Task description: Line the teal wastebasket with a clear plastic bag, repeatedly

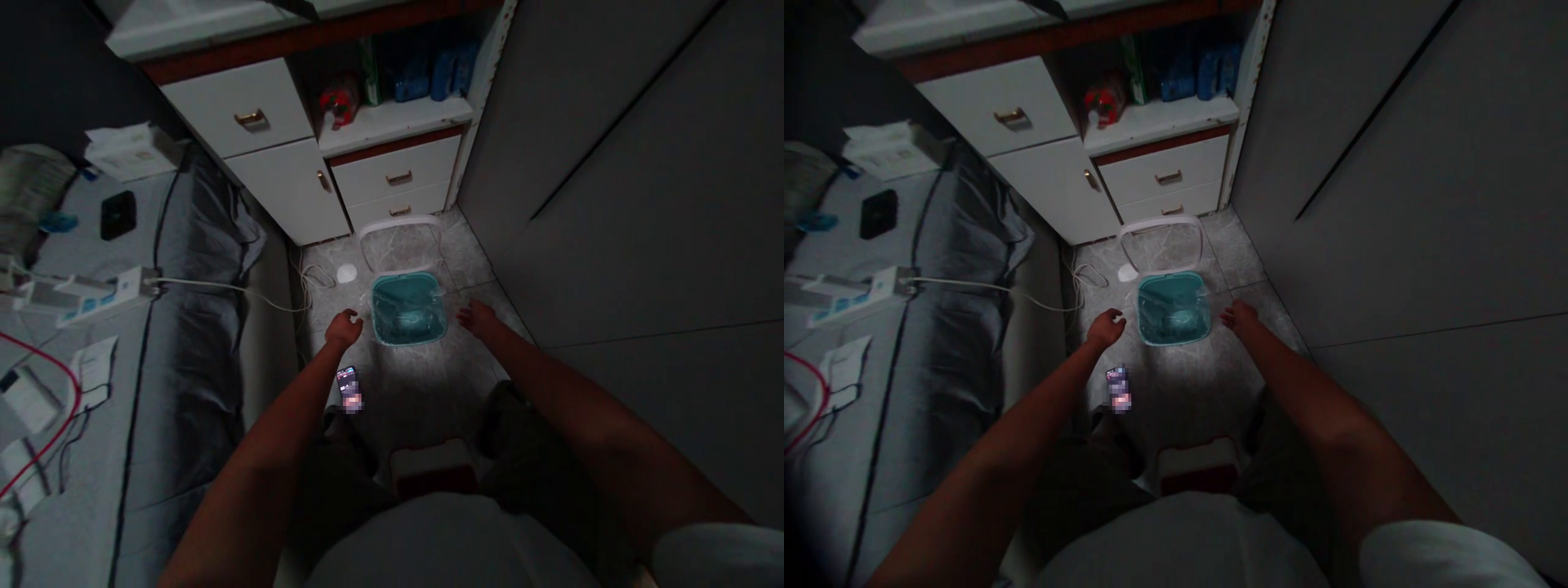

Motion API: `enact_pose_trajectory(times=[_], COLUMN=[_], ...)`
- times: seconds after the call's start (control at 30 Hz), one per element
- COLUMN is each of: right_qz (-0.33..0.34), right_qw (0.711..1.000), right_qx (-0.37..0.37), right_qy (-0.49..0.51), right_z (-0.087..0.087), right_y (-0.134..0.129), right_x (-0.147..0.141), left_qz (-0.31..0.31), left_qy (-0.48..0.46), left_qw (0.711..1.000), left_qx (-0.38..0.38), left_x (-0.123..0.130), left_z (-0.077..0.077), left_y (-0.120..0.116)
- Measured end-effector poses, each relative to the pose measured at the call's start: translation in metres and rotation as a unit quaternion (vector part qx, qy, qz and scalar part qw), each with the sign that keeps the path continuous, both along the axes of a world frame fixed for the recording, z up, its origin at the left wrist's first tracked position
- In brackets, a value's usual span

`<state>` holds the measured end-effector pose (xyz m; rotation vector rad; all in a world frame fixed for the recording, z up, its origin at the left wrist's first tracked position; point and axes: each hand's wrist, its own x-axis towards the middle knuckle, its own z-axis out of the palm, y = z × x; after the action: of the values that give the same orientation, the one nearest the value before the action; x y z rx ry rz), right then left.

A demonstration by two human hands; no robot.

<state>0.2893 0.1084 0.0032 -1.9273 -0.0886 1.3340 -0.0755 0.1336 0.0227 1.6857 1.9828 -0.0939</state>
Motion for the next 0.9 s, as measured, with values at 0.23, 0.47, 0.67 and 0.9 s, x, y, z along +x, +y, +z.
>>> enact_pose_trajectory(times=[0.23, 0.47, 0.67, 0.9], right_qz=[0.152, 0.466, 0.590, 0.692], right_qw=[0.980, 0.810, 0.636, 0.554], right_qx=[0.068, 0.181, 0.225, 0.207], right_qy=[-0.108, -0.307, -0.443, -0.413], right_z=[0.020, 0.025, 0.021, -0.018], right_y=[-0.023, -0.052, -0.061, -0.016], right_x=[-0.018, -0.050, -0.067, -0.074], left_qz=[-0.146, -0.320, -0.292, -0.358], left_qy=[0.048, 0.028, 0.062, 0.060], left_qw=[0.983, 0.940, 0.942, 0.923], left_qx=[0.104, 0.115, 0.155, 0.126], left_x=[0.016, 0.051, 0.075, 0.081], left_z=[0.024, 0.024, 0.007, -0.005], left_y=[-0.032, -0.072, -0.102, -0.086])
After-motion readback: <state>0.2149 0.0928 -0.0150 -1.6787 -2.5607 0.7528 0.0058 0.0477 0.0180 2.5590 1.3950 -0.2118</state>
